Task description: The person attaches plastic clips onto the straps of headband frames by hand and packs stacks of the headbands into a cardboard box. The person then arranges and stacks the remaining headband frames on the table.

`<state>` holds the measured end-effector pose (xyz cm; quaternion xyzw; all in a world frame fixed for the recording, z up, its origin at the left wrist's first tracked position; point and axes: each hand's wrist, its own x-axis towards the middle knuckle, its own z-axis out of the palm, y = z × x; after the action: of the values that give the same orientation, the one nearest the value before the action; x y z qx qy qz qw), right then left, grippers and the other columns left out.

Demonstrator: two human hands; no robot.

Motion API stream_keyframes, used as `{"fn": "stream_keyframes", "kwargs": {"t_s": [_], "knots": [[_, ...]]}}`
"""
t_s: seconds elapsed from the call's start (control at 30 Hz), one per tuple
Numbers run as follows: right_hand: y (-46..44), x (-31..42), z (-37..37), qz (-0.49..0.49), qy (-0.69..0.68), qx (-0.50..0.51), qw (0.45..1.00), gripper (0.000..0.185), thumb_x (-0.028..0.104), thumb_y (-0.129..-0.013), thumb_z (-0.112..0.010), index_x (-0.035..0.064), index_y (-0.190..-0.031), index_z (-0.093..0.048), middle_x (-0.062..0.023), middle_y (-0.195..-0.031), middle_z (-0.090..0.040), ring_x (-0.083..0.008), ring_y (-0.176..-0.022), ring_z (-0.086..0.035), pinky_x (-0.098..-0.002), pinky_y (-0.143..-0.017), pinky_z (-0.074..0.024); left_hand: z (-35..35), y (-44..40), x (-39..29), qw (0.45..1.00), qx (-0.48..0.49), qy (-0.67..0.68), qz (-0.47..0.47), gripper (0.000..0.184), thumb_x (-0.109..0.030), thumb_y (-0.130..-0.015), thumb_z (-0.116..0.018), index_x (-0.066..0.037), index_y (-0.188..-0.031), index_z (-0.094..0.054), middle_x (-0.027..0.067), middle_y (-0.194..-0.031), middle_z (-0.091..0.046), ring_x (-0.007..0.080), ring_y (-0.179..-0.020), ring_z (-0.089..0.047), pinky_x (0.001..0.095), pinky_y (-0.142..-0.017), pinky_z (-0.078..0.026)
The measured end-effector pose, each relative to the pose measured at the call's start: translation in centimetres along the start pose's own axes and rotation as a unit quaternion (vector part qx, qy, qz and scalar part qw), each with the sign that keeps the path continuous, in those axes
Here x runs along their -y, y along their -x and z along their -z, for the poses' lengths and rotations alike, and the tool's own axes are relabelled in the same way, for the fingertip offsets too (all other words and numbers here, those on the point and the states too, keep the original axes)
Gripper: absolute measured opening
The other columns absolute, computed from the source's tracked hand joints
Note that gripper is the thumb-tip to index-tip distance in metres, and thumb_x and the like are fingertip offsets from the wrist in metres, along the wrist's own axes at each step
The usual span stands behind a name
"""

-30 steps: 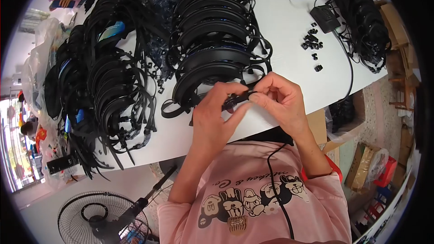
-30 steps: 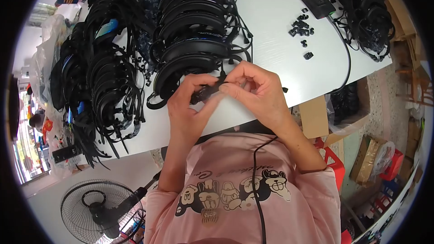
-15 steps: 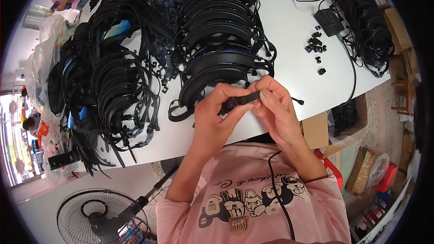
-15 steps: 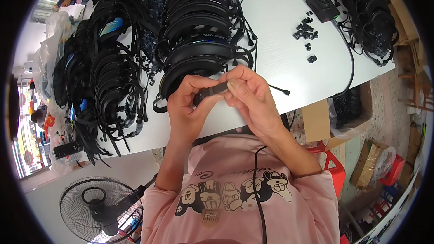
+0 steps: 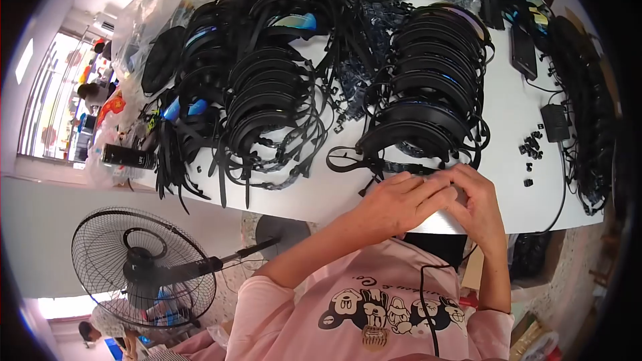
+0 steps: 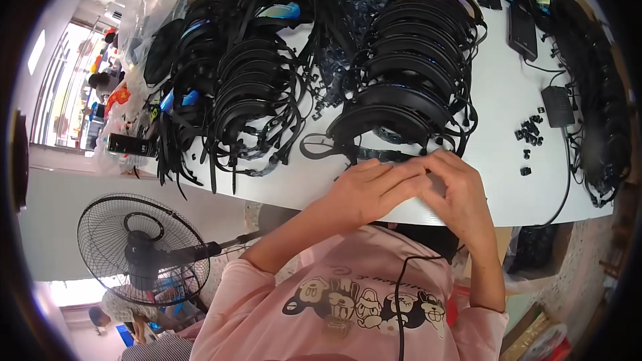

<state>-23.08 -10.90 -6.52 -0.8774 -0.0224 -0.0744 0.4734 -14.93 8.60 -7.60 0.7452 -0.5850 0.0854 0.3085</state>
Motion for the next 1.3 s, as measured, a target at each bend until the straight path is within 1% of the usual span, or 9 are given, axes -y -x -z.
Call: {"fn": "stream_keyframes", "kwargs": {"t_s": [0.07,0.17,0.27,0.37,0.47,0.57,0.73,0.97,1.3], "knots": [[0.1,-0.2,0.1,-0.038,-0.03,-0.009,0.999,0.025,0.007,-0.078,-0.076,0.0004,-0.102,-0.071,-0.0089,-0.088,-0.066,-0.0251,-0.078,-0.062,-0.0328,-0.07,-0.0478,0.9,-0.3,-0.5,0.999,0.011,0.023,0.034,0.045,-0.006,-0.082,-0.069,-0.009,-0.126,-0.063,0.0062,-0.115,-0.066,0.0211,-0.09,-0.066,0.0342,-0.073,-0.05],[0.2,-0.3,-0.1,-0.054,-0.047,-0.042,0.997,0.026,0.005,-0.077,-0.078,0.001,-0.102,-0.071,-0.0081,-0.088,-0.066,-0.0228,-0.074,-0.062,-0.0312,-0.066,-0.0471,-0.3,-0.2,-0.4,0.98,-0.066,0.123,0.141,0.036,-0.006,-0.09,-0.067,-0.007,-0.126,-0.062,0.0099,-0.113,-0.065,0.0285,-0.087,-0.065,0.0389,-0.076,-0.051],[0.4,0.2,-0.6,-0.023,-0.003,-0.073,0.997,0.027,0.003,-0.076,-0.08,0.0025,-0.102,-0.072,-0.0076,-0.091,-0.066,-0.0211,-0.072,-0.062,-0.0308,-0.062,-0.0476,0.6,-0.6,-0.1,0.949,-0.008,0.218,0.228,0.021,-0.01,-0.097,-0.063,-0.003,-0.117,-0.063,0.0127,-0.107,-0.064,0.0332,-0.085,-0.063,0.0438,-0.078,-0.051],[0.5,0.4,-0.9,0.027,0.061,-0.084,0.994,0.028,0.0,-0.077,-0.078,0.0042,-0.104,-0.072,-0.0073,-0.097,-0.067,-0.0216,-0.074,-0.064,-0.0327,-0.062,-0.0503,0.3,-0.6,2.3,0.982,0.11,0.121,0.099,0.017,-0.015,-0.098,-0.061,-0.001,-0.105,-0.063,0.0146,-0.098,-0.065,0.0353,-0.09,-0.066,0.0436,-0.082,-0.053],[0.4,-0.1,-1.2,0.082,0.097,-0.111,0.986,0.029,-0.001,-0.078,-0.078,0.0051,-0.106,-0.072,-0.0071,-0.101,-0.067,-0.0237,-0.079,-0.066,-0.035,-0.066,-0.0535,1.2,-1.5,3.0,0.957,0.118,0.222,0.144,0.019,-0.016,-0.099,-0.063,0.002,-0.097,-0.06,0.0152,-0.09,-0.063,0.0339,-0.083,-0.063,0.0431,-0.077,-0.05],[0.0,0.1,-1.0,0.138,0.114,-0.15,0.972,0.029,-0.001,-0.078,-0.078,0.005,-0.105,-0.072,-0.0071,-0.101,-0.066,-0.0255,-0.083,-0.067,-0.0355,-0.068,-0.055,2.0,-2.5,3.1,0.925,0.154,0.28,0.206,0.019,-0.017,-0.099,-0.064,0.001,-0.101,-0.059,0.0176,-0.09,-0.065,0.0361,-0.084,-0.064,0.0422,-0.077,-0.05],[1.1,0.2,-1.5,0.089,0.061,-0.195,0.975,0.022,-0.002,-0.078,-0.079,0.0042,-0.098,-0.071,-0.0079,-0.097,-0.065,-0.0266,-0.084,-0.067,-0.0361,-0.069,-0.0546,0.5,-2.7,1.9,0.93,0.122,0.212,0.273,0.021,-0.016,-0.099,-0.063,-0.002,-0.113,-0.054,0.0216,-0.104,-0.068,0.0438,-0.101,-0.065,0.0445,-0.083,-0.051],[0.5,-0.8,-2.7,-0.005,0.113,-0.242,0.963,0.024,0.005,-0.085,-0.077,0.0047,-0.106,-0.065,-0.01,-0.091,-0.063,-0.0288,-0.081,-0.066,-0.0376,-0.067,-0.0531,-1.3,-2.4,1.1,0.962,-0.006,0.146,0.231,0.02,-0.008,-0.099,-0.061,0.001,-0.117,-0.059,0.019,-0.106,-0.063,0.0377,-0.095,-0.063,0.0419,-0.084,-0.051],[-0.3,0.2,-3.9,0.03,0.1,-0.302,0.948,0.021,0.006,-0.085,-0.078,0.0025,-0.102,-0.065,-0.0083,-0.089,-0.063,-0.0233,-0.076,-0.061,-0.0358,-0.064,-0.0495,-1.8,-2.7,0.7,0.939,-0.068,0.185,0.282,0.02,-0.007,-0.1,-0.059,0.001,-0.118,-0.058,0.0187,-0.104,-0.061,0.0358,-0.093,-0.062,0.0427,-0.081,-0.049]]}}
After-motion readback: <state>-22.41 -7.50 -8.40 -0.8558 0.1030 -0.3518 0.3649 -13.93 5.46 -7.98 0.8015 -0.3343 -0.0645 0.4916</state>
